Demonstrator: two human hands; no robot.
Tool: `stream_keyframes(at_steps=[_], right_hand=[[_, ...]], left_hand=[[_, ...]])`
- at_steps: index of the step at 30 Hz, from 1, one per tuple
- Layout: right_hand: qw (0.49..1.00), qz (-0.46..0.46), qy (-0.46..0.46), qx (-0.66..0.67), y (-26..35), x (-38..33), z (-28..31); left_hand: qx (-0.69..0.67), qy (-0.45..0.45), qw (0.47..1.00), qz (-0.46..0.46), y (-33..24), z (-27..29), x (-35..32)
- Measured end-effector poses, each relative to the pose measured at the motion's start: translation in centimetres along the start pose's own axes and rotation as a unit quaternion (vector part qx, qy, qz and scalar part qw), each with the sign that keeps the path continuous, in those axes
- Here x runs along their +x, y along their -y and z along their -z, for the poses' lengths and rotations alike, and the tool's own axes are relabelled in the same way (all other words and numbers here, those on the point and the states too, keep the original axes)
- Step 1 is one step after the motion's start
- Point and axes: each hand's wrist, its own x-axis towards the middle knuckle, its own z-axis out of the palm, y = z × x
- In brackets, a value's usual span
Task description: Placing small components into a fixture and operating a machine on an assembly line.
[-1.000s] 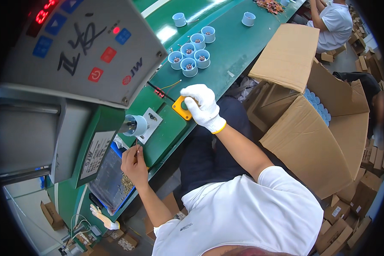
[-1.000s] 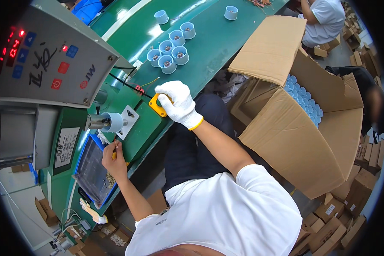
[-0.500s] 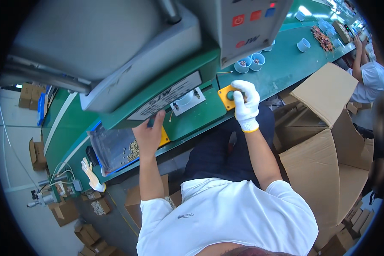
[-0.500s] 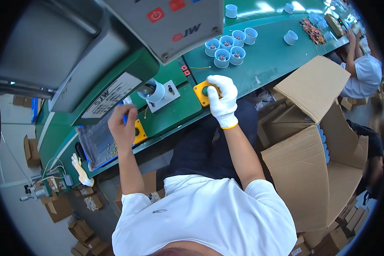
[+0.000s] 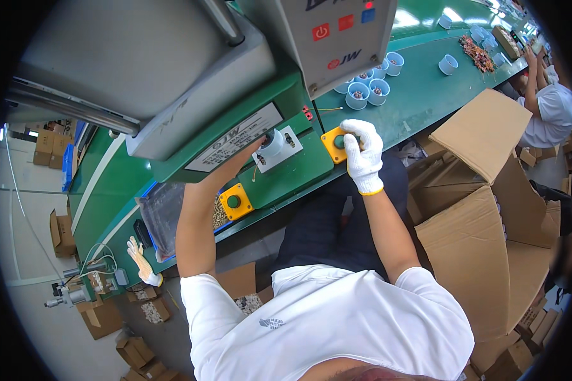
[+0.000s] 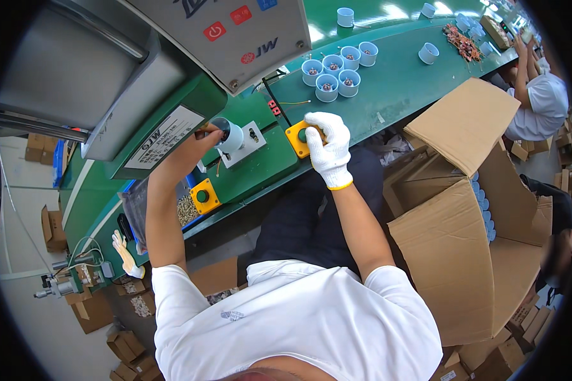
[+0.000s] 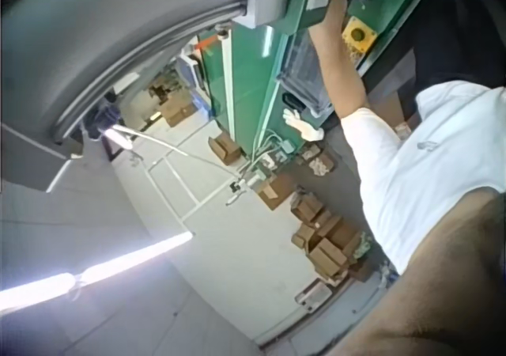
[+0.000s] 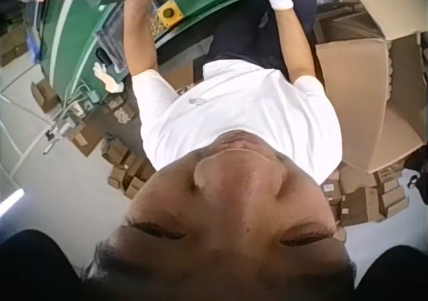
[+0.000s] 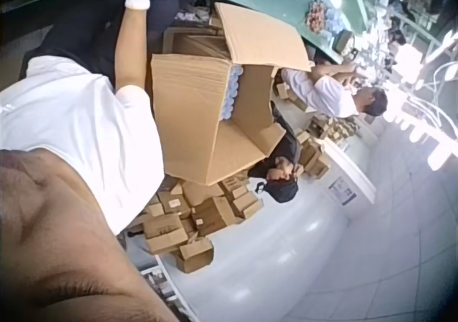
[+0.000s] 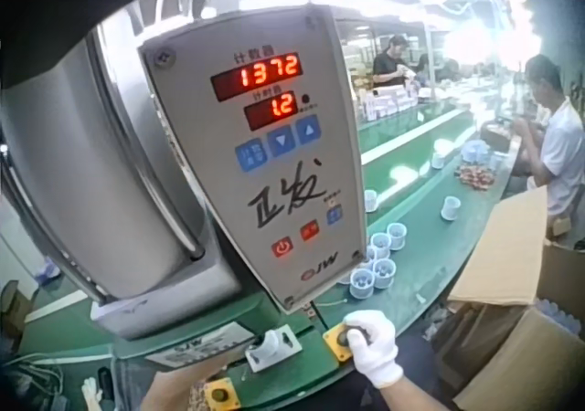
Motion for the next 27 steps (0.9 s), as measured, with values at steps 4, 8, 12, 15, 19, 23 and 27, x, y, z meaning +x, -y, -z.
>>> stream_keyframes(at_steps=[4, 8, 12, 15, 19, 23, 27], right_hand=[[1.000, -0.011, 0.020, 0.000, 0.2, -0.2, 0.2], [0.999, -0.012, 0.029, -0.009, 0.3, -0.2, 0.2], [1.000, -0.008, 0.026, -0.009, -0.2, -0.2, 0.3], [1.000, -0.019, 0.024, 0.002, -0.1, -0.3, 0.0], [0.999, -0.027, -0.003, 0.029, 0.0, -0.2, -0.1], [1.000, -0.021, -0.003, 0.017, -0.2, -0.2, 0.1], [1.000, -0.020, -0.003, 0.023, -0.2, -0.3, -0.2]], left_hand=[[-0.001, 0.019, 0.999, 0.039, -0.2, 0.2, 0.3], [0.008, 0.032, 0.999, 0.015, 1.3, -0.3, 1.3], [-0.012, 0.031, 0.999, -0.014, 1.7, -0.3, 1.1], [-0.154, 0.037, 0.987, 0.007, 3.7, -0.7, 0.8], [-0.298, 0.063, 0.949, 0.081, 2.9, -0.2, 1.4], [-0.130, 0.086, 0.980, 0.120, 0.6, 0.4, 1.5], [-0.354, 0.059, 0.933, 0.036, 4.9, -1.5, 0.9]])
